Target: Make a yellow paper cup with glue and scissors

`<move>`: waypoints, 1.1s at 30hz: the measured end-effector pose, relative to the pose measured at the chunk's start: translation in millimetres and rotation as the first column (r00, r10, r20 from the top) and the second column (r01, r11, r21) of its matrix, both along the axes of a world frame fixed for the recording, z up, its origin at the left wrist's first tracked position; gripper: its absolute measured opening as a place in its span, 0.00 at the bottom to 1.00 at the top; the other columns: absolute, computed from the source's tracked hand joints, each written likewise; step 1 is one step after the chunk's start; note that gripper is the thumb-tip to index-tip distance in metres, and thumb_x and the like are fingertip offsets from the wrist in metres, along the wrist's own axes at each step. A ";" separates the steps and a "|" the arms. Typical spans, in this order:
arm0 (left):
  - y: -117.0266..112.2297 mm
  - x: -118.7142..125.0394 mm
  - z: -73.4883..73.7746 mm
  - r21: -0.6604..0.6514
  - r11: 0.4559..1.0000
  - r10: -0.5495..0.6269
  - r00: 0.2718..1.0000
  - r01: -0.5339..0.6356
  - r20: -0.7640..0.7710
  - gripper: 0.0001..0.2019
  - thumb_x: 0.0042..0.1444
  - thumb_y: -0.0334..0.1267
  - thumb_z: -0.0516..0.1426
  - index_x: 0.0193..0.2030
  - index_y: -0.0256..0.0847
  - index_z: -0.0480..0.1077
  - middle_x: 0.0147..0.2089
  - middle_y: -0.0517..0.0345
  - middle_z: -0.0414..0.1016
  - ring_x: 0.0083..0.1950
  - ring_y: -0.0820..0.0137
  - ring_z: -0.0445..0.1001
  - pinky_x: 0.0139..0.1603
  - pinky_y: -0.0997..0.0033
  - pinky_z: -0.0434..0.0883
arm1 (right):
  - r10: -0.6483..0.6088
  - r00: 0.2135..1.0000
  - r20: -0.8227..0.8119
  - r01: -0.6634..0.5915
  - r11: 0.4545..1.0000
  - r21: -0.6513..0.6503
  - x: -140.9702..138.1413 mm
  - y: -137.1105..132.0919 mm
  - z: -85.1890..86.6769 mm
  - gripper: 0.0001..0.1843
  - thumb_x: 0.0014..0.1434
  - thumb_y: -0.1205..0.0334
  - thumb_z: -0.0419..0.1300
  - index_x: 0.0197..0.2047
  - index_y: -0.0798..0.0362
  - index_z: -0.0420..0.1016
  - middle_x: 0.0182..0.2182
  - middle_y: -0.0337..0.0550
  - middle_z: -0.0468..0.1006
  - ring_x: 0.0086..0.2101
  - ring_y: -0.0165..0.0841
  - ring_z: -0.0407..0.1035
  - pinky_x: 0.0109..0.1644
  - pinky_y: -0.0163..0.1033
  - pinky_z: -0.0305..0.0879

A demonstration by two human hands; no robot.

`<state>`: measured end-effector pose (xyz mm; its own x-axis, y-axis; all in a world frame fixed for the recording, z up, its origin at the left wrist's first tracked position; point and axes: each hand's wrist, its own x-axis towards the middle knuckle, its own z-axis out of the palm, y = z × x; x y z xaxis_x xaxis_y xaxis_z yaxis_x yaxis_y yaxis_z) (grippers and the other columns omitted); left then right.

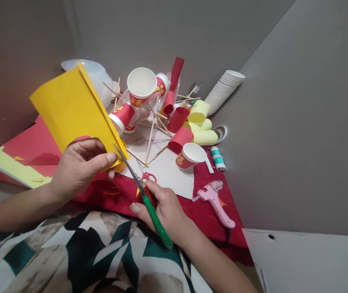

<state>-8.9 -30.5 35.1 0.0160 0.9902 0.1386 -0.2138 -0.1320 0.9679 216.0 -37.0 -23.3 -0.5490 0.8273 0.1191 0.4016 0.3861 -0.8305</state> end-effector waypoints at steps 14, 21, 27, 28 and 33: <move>1.4 0.3 1.1 -0.026 1.000 0.002 1.000 -0.003 -0.023 0.09 0.51 0.37 0.67 0.28 0.36 0.72 0.26 0.61 0.76 0.20 0.77 0.74 0.25 0.79 0.71 | -0.044 0.997 -0.061 0.045 0.999 0.013 -4.1 -1.3 -4.4 0.19 0.61 0.45 0.62 0.30 0.52 0.68 0.20 0.31 0.59 0.22 0.27 0.53 0.26 0.33 0.55; -3.0 1.6 1.4 -0.036 0.999 -0.030 0.998 0.028 -0.058 0.10 0.52 0.36 0.67 0.27 0.36 0.72 0.24 0.63 0.74 0.21 0.77 0.74 0.25 0.80 0.72 | -0.036 0.999 0.040 0.033 0.998 0.056 -5.5 -0.9 -3.4 0.21 0.62 0.41 0.59 0.35 0.52 0.69 0.21 0.33 0.63 0.23 0.28 0.55 0.28 0.34 0.57; -6.5 4.4 -2.2 -0.023 0.998 -0.061 0.998 0.060 -0.034 0.08 0.55 0.36 0.65 0.30 0.36 0.72 0.26 0.64 0.74 0.21 0.78 0.74 0.26 0.80 0.72 | -0.035 0.999 0.003 0.035 0.998 0.061 -8.2 -2.6 -4.8 0.20 0.62 0.42 0.60 0.37 0.52 0.70 0.21 0.32 0.62 0.23 0.27 0.54 0.28 0.34 0.56; -6.5 4.4 -2.9 -0.025 0.998 -0.063 0.997 0.062 -0.035 0.08 0.55 0.36 0.65 0.30 0.36 0.72 0.26 0.64 0.74 0.21 0.78 0.74 0.26 0.80 0.72 | -0.032 0.999 -0.013 0.033 0.998 0.059 -8.2 -2.8 -5.7 0.20 0.62 0.42 0.59 0.36 0.52 0.70 0.21 0.32 0.62 0.23 0.27 0.54 0.29 0.34 0.57; -3.6 4.2 -6.5 -0.014 0.996 -0.086 0.996 0.086 0.030 0.08 0.55 0.36 0.65 0.28 0.38 0.72 0.26 0.63 0.74 0.24 0.76 0.74 0.28 0.77 0.73 | -0.047 0.993 -0.104 0.049 0.999 0.020 -10.4 -2.8 -6.0 0.22 0.61 0.41 0.60 0.29 0.52 0.67 0.20 0.34 0.61 0.23 0.28 0.56 0.29 0.35 0.59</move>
<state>-4.7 -34.1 28.6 0.0974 0.9874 0.1249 -0.2518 -0.0970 0.9629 205.6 -39.9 -29.3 -0.4926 0.8488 0.1921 0.3320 0.3873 -0.8601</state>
